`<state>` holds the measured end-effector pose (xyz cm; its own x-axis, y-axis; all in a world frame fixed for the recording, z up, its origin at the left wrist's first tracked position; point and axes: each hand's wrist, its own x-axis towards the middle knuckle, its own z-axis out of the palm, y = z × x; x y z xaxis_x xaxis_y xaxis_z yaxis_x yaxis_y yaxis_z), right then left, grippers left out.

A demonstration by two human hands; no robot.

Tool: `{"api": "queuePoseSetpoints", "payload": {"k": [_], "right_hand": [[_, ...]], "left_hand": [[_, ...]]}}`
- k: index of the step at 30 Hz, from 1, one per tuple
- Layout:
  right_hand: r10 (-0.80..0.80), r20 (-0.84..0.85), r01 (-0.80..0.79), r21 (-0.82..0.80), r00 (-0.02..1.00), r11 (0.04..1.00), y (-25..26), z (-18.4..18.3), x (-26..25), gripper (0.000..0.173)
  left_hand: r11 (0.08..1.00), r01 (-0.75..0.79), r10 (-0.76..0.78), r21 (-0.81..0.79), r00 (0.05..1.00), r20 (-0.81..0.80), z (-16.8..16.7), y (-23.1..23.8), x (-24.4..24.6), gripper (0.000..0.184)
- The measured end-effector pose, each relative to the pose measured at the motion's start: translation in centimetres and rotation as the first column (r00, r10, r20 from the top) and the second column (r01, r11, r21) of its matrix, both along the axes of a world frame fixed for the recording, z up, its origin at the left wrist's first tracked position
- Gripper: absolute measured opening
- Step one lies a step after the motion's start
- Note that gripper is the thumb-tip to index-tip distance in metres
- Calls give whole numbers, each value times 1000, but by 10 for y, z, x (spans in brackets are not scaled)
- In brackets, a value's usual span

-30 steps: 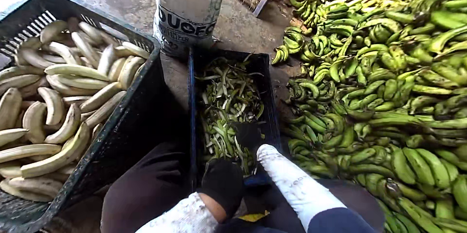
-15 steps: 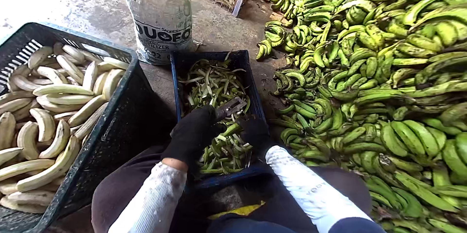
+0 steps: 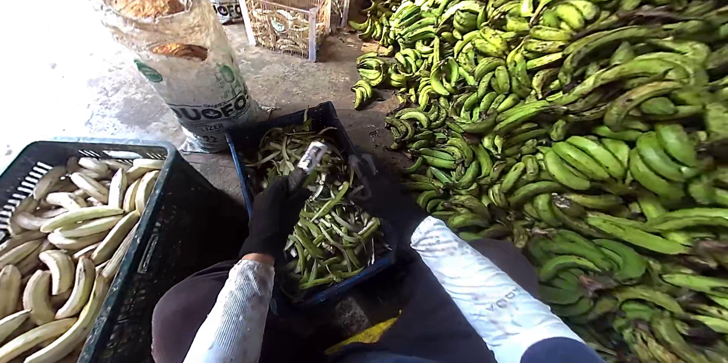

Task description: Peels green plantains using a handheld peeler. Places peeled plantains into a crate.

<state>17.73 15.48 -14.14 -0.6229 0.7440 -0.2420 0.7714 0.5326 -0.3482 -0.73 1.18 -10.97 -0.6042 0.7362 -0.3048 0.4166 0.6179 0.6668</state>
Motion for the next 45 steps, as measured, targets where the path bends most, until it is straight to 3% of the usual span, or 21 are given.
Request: {"api": "queuePoseSetpoints", "payload": {"k": [2, 3, 4, 5, 7, 9, 10, 11, 14, 16, 18, 21, 26, 27, 30, 31, 33, 36, 38, 41, 45], "right_hand": [[-138, -246, 97, -171, 959, 981, 5, -7, 11, 73], [-207, -418, 63, -332, 885, 941, 4, -8, 16, 64], [-282, -590, -69, -502, 757, 862, 1, -8, 19, 57], [-365, -704, -244, -605, 610, 758, -4, -6, 20, 50], [-454, -803, -529, -596, 386, 604, -14, 7, 18, 33], [-449, -837, -635, -535, 311, 558, -17, 22, 23, 44], [-450, -840, -606, -533, 301, 590, -17, 28, 25, 45], [-461, -838, -558, -541, 293, 629, -16, 31, 28, 43], [-588, -789, -413, -603, 180, 683, -10, 31, 35, 35], [-632, -770, -328, -621, 86, 712, -2, 30, 39, 42], [-626, -779, -222, -618, 41, 754, -1, 36, 40, 48], [-510, -848, -58, -522, 144, 851, -3, 47, 41, 49], [-453, -866, -21, -467, 210, 884, -7, 60, 39, 49], [-467, -863, -50, -484, 195, 874, -8, 64, 39, 49], [-493, -860, -182, -510, 130, 841, -3, 75, 40, 56], [-509, -854, -252, -518, 107, 817, 3, 78, 41, 56], [-552, -824, -330, -559, 125, 760, 19, 80, 43, 50], [-636, -745, -338, -662, 201, 669, 27, 71, 44, 38], [-663, -712, -391, -692, 231, 606, 28, 60, 42, 40], [-707, -664, -433, -726, 242, 534, 21, 50, 37, 45], [-709, -670, -478, -707, 220, 521, 12, 36, 28, 47]], "left_hand": [[953, -218, 142, 212, 936, 322, -9, -1, 1, 29], [896, -306, 87, 321, 831, 549, -14, -2, 4, 24], [845, -336, -87, 415, 681, 727, -19, -5, 8, 25], [810, -311, -283, 498, 537, 795, -22, -9, 14, 31], [783, -288, -489, 552, 264, 831, -18, -12, 31, 39], [796, -282, -539, 536, 75, 839, -19, -15, 45, 41], [789, -260, -556, 556, 84, 827, -21, -15, 47, 40], [778, -249, -554, 577, 162, 817, -24, -14, 49, 39], [817, -284, -262, 501, 591, 763, -22, -10, 55, 48], [800, -312, -126, 512, 747, 653, -17, -5, 62, 56], [774, -162, -203, 612, 852, 483, -21, -13, 71, 59], [759, 1, -337, 652, 856, 392, -19, -21, 92, 62], [495, -84, -497, 865, 789, 361, 24, -13, 111, 66], [531, -106, -471, 841, 788, 397, 27, -12, 113, 59], [897, -64, -239, 437, 760, 604, -1, -11, 107, 53], [945, -33, -196, 325, 739, 645, -14, -11, 104, 58], [957, -11, -195, 291, 718, 668, -23, -14, 98, 58], [874, 89, -327, 478, 835, 443, -4, -20, 87, 52], [797, 270, -446, 540, 866, 224, 18, -18, 72, 54], [706, 557, -558, 438, 818, -141, 31, -12, 55, 65], [713, 641, -567, 285, 765, -305, 31, -3, 49, 59]]}}
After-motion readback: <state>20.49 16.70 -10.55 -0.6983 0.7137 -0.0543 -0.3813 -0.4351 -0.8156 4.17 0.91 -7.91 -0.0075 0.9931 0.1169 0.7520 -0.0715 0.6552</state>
